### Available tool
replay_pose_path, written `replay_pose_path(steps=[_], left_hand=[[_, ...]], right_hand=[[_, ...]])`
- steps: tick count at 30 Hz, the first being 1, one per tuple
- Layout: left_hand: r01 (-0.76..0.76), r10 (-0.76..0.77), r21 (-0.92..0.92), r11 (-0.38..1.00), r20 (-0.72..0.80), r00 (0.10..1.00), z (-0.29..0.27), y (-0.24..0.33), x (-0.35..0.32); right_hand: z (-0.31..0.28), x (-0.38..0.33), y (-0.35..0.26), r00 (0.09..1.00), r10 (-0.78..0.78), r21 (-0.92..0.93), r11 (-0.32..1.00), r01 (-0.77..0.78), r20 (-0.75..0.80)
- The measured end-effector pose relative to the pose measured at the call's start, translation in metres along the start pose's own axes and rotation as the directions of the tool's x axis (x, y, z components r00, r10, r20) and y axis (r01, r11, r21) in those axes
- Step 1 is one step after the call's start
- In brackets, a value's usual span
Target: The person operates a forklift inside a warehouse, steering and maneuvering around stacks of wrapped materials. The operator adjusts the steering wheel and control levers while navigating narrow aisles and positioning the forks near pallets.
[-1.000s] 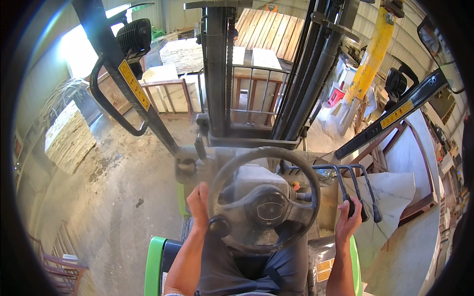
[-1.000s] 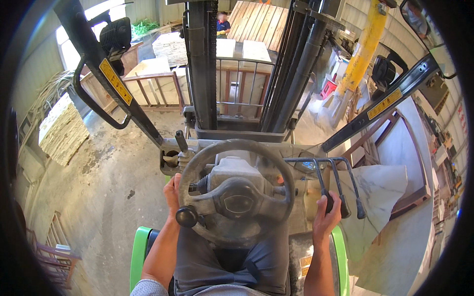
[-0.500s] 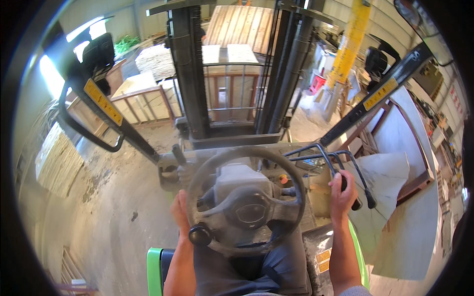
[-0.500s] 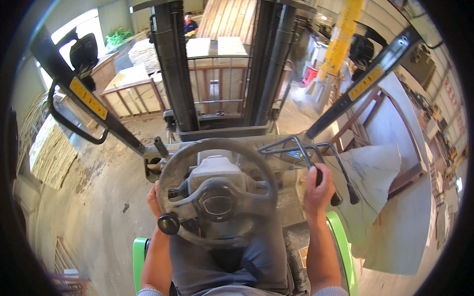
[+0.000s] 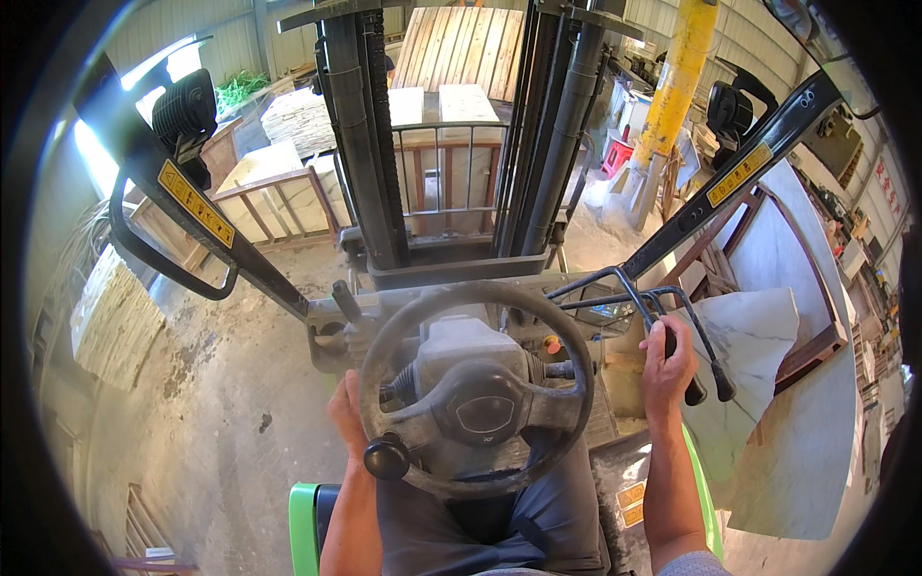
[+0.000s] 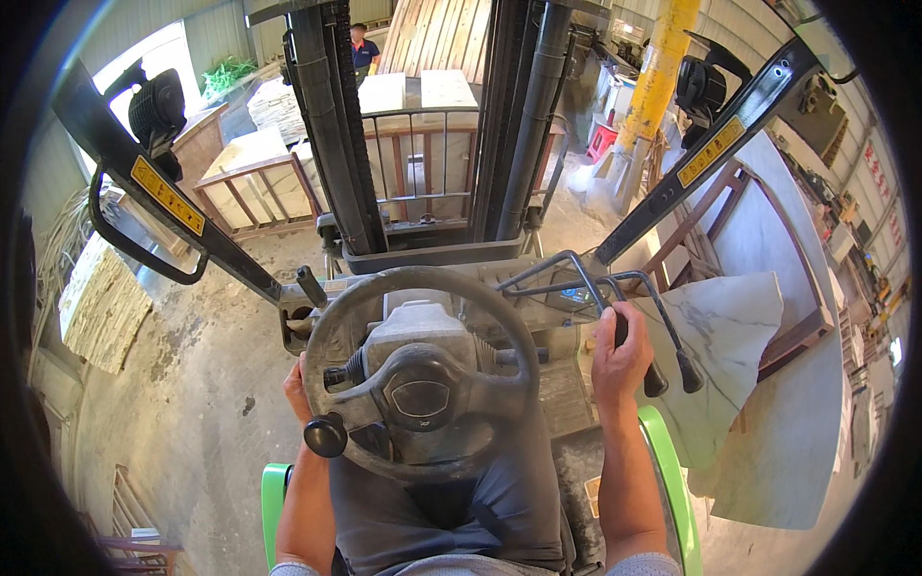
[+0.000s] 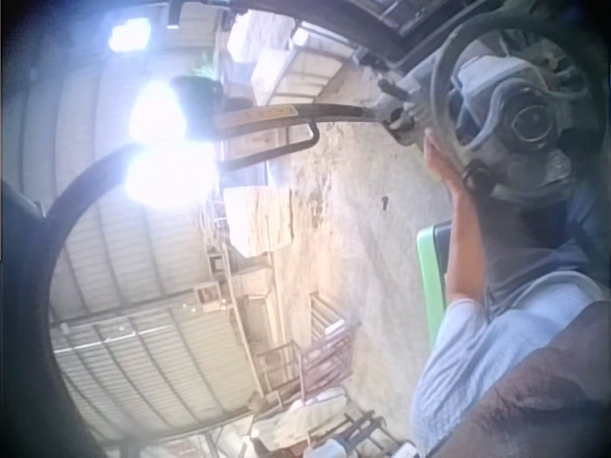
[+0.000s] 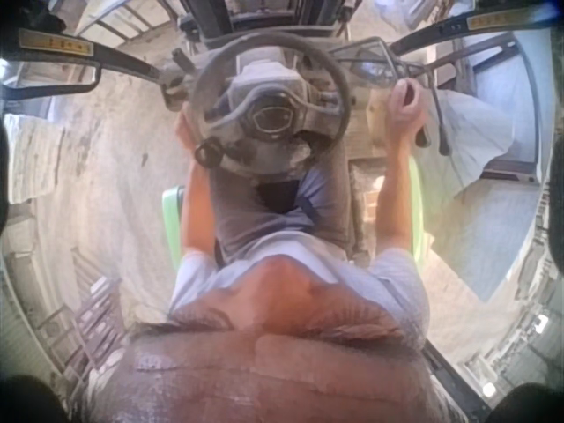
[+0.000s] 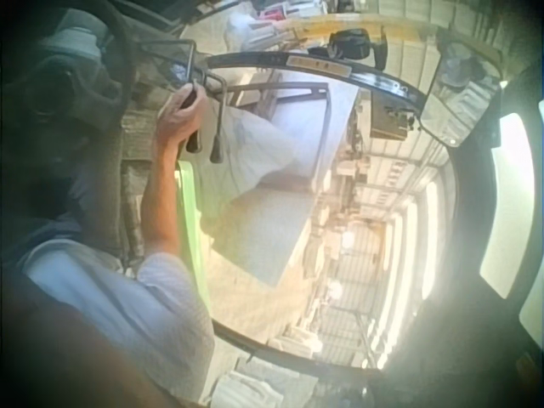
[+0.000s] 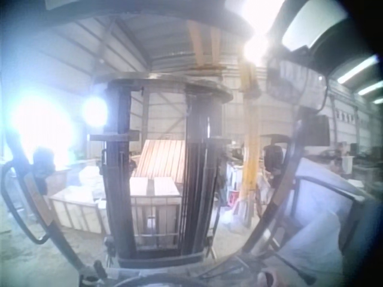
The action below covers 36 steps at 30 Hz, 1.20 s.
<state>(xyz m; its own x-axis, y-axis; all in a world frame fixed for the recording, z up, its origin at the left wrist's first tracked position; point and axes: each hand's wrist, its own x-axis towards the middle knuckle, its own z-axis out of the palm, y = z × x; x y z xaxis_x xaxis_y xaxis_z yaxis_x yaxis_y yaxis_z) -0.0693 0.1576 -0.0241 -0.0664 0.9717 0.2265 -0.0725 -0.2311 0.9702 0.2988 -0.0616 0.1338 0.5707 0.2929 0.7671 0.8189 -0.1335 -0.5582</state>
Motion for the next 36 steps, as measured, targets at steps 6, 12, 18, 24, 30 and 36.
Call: replay_pose_path(steps=[6,12,18,24,30,36], left_hand=[[-0.088,0.09,0.09,0.992,-0.015,0.996,-0.001,0.0,-0.002],[-0.03,0.035,0.133,0.991,-0.033,0.999,-0.002,-0.002,-0.001],[-0.028,0.028,-0.011,1.0,-0.013,1.0,0.003,0.006,-0.007],[0.006,-0.006,0.024,1.0,-0.027,1.0,0.006,0.015,-0.009],[0.014,-0.013,0.036,0.999,-0.046,0.999,0.012,0.029,-0.012],[-0.007,0.008,0.033,0.999,-0.05,0.999,0.013,0.031,-0.014]], right_hand=[[-0.002,0.001,0.0,1.0,-0.024,-0.011,1.0,0.024,0.0],[-0.003,0.0,-0.003,1.0,-0.03,0.006,1.0,0.03,-0.007],[-0.005,0.001,-0.004,0.999,-0.033,0.017,0.999,0.033,-0.007],[-0.006,0.002,-0.002,0.999,-0.038,0.002,0.999,0.038,0.001],[-0.007,0.002,-0.001,1.0,-0.02,0.028,0.999,0.02,0.01],[-0.008,0.002,0.002,1.0,-0.027,0.028,0.999,0.027,0.015]])
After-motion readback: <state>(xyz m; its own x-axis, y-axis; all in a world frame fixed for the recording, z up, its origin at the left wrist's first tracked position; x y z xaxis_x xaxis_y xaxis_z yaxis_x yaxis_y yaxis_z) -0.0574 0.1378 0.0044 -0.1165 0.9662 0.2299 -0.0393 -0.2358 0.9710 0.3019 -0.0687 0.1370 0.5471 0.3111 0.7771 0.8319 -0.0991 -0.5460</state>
